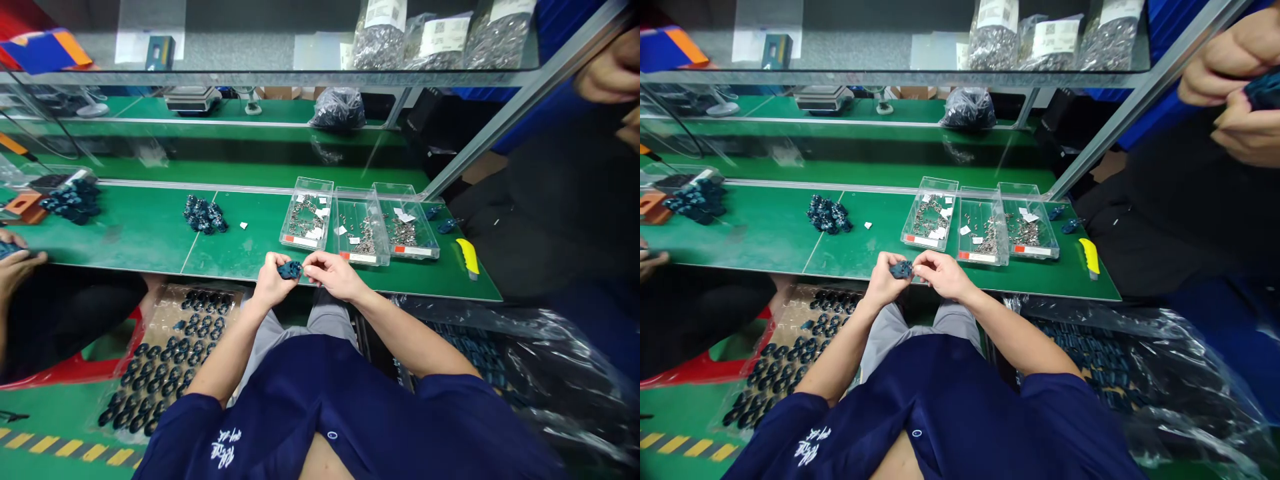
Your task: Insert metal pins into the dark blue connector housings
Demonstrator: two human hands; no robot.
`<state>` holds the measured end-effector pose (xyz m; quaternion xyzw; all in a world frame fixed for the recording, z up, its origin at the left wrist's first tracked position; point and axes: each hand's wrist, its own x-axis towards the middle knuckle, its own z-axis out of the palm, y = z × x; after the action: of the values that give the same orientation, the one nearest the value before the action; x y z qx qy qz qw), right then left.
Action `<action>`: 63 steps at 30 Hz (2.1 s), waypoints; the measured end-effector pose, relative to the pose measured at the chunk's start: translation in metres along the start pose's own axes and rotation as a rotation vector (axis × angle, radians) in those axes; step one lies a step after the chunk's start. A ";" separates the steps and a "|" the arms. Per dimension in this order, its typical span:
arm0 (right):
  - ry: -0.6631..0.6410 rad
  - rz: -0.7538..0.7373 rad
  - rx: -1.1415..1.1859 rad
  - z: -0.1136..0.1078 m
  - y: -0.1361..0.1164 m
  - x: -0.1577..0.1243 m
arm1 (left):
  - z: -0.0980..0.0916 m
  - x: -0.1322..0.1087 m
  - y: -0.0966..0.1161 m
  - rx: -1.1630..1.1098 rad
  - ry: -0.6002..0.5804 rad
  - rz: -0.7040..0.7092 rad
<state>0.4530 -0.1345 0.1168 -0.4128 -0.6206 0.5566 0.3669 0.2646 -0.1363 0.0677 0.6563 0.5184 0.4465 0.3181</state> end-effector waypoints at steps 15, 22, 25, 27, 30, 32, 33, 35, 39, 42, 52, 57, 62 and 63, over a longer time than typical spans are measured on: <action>0.085 -0.080 -0.151 -0.001 0.006 0.003 | -0.004 0.001 -0.005 -0.015 -0.167 0.133; 0.067 0.022 -0.242 -0.001 0.010 0.008 | -0.002 0.002 -0.009 0.248 -0.073 0.375; 0.096 0.067 -0.251 -0.002 0.013 0.010 | -0.001 0.002 -0.012 0.338 -0.050 0.444; 0.119 0.099 -0.254 -0.003 0.013 0.010 | 0.000 0.001 -0.013 0.382 -0.034 0.475; 0.147 0.095 -0.279 -0.003 0.013 0.010 | 0.001 0.002 -0.013 0.441 -0.034 0.507; 0.174 0.069 -0.305 -0.004 0.014 0.010 | 0.001 0.004 -0.012 0.467 -0.053 0.523; 0.191 0.064 -0.307 -0.005 0.015 0.011 | 0.001 0.006 -0.012 0.474 -0.062 0.530; 0.212 0.084 -0.257 -0.005 0.019 0.013 | 0.001 0.008 -0.012 0.474 -0.076 0.539; 0.191 0.252 0.080 -0.007 0.026 0.017 | 0.005 0.011 -0.015 0.405 -0.095 0.531; 0.173 0.345 0.274 -0.013 0.029 0.015 | 0.012 0.014 -0.016 0.302 -0.127 0.494; 0.138 0.522 0.408 -0.058 0.039 -0.005 | 0.054 0.020 -0.008 0.185 -0.285 0.372; 0.178 0.558 0.347 -0.066 0.049 -0.013 | 0.074 0.027 -0.002 0.156 -0.380 0.375; 0.054 0.511 0.255 -0.100 0.043 -0.020 | 0.088 0.039 0.010 0.121 -0.414 0.317; 0.028 0.462 0.192 -0.119 0.040 -0.019 | 0.090 0.042 0.011 0.096 -0.404 0.260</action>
<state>0.5737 -0.1038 0.0903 -0.5144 -0.4491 0.6764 0.2760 0.3539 -0.0950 0.0523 0.8079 0.3760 0.3183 0.3233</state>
